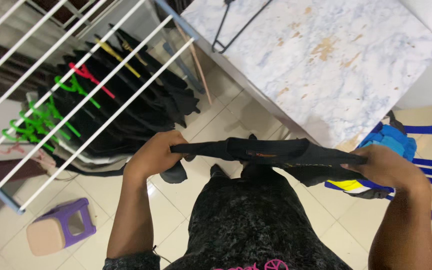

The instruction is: The person takes garments from a pile on a blue chair, places each on a hanger, and hangs them on a drying rack. They handle a black t-shirt and a white jersey, smoothing each before hanging.

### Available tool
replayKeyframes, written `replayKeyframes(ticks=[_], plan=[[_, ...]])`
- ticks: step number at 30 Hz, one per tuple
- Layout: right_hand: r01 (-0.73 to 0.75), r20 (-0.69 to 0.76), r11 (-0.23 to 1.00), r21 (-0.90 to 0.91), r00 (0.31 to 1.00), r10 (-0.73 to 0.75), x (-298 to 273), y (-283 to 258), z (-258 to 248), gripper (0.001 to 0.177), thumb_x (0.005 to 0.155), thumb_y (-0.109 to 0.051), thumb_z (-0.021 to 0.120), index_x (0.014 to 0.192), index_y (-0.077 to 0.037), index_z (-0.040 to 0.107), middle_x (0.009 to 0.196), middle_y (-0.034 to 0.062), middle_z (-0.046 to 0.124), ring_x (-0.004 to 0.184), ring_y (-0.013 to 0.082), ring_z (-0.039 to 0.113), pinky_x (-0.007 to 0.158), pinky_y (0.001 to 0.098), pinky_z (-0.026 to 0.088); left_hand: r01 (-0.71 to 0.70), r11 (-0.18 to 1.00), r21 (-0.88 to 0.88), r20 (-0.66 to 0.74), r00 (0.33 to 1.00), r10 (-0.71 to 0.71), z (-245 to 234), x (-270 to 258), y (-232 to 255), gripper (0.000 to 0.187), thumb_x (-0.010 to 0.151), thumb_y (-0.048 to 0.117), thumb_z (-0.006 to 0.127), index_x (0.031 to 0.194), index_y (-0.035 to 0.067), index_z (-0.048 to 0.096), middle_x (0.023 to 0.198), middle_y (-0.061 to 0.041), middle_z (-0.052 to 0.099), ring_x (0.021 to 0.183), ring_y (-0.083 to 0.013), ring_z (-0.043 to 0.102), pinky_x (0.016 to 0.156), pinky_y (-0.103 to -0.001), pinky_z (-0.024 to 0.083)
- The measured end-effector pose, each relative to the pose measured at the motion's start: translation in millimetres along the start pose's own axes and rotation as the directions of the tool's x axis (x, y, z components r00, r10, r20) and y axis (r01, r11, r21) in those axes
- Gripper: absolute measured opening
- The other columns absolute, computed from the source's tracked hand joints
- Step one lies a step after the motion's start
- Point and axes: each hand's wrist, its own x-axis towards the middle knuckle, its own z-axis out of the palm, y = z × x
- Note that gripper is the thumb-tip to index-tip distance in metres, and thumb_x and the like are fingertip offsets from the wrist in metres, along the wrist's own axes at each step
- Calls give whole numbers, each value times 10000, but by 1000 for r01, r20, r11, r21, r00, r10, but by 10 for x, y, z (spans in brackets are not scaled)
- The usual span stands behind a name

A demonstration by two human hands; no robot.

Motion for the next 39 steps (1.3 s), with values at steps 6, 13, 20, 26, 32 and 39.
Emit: replayKeyframes(ticks=[6, 13, 20, 26, 32, 39], plan=[[196, -33, 920, 338, 980, -196, 388, 1226, -467, 277, 886, -181, 738, 1124, -48, 786, 965, 120, 797, 888, 216, 755, 862, 385, 581, -114, 968, -223, 119, 983, 143, -93, 585, 428, 49, 825, 48, 732, 835, 1, 725, 648, -27, 602, 617, -86, 539, 556, -286, 434], [279, -249, 610, 741, 959, -136, 1112, 2328, -1189, 320, 955, -87, 615, 1240, 31, 697, 903, 206, 803, 738, 306, 735, 647, 442, 511, -264, 954, -143, 42, 961, 272, -308, 1546, 1051, 76, 837, 75, 764, 840, 0, 752, 657, -11, 652, 626, -60, 566, 577, -257, 457], [418, -507, 717, 557, 856, -104, 1650, 2068, -2024, 195, 1050, -97, 718, 1010, 92, 699, 827, 182, 640, 683, 217, 577, 629, 370, 442, -367, 926, 89, -223, 899, 378, -345, 2883, 1443, 159, 861, 80, 725, 1006, 16, 727, 873, -61, 739, 810, -117, 660, 769, -296, 512], [610, -613, 548, 572, 762, -208, 2238, 1981, -2376, 190, 925, -13, 718, 1111, 24, 719, 985, 70, 728, 860, 107, 664, 803, 243, 508, -302, 941, 152, -346, 876, 336, -47, 4025, 1301, 194, 881, 129, 722, 1052, 38, 713, 987, -122, 710, 931, -248, 661, 839, -368, 501], [518, -660, 600, 609, 751, 21, 3159, 2169, -2269, 201, 917, -13, 781, 1114, -3, 743, 910, 44, 688, 779, 102, 609, 667, 257, 483, -125, 958, 258, -336, 918, 210, 191, 4979, 984, 198, 889, 174, 631, 1069, 127, 697, 1162, -68, 659, 1189, -311, 519, 1015, -563, 308], [392, -736, 763, 514, 658, 158, 3906, 2209, -2039, 184, 855, -75, 848, 1029, -93, 791, 898, 70, 706, 763, 163, 649, 684, 319, 521, -92, 954, 284, -314, 931, 183, 400, 5872, 712, 149, 1012, 275, 600, 1089, 175, 678, 1174, -32, 647, 1189, -319, 495, 983, -595, 278]])
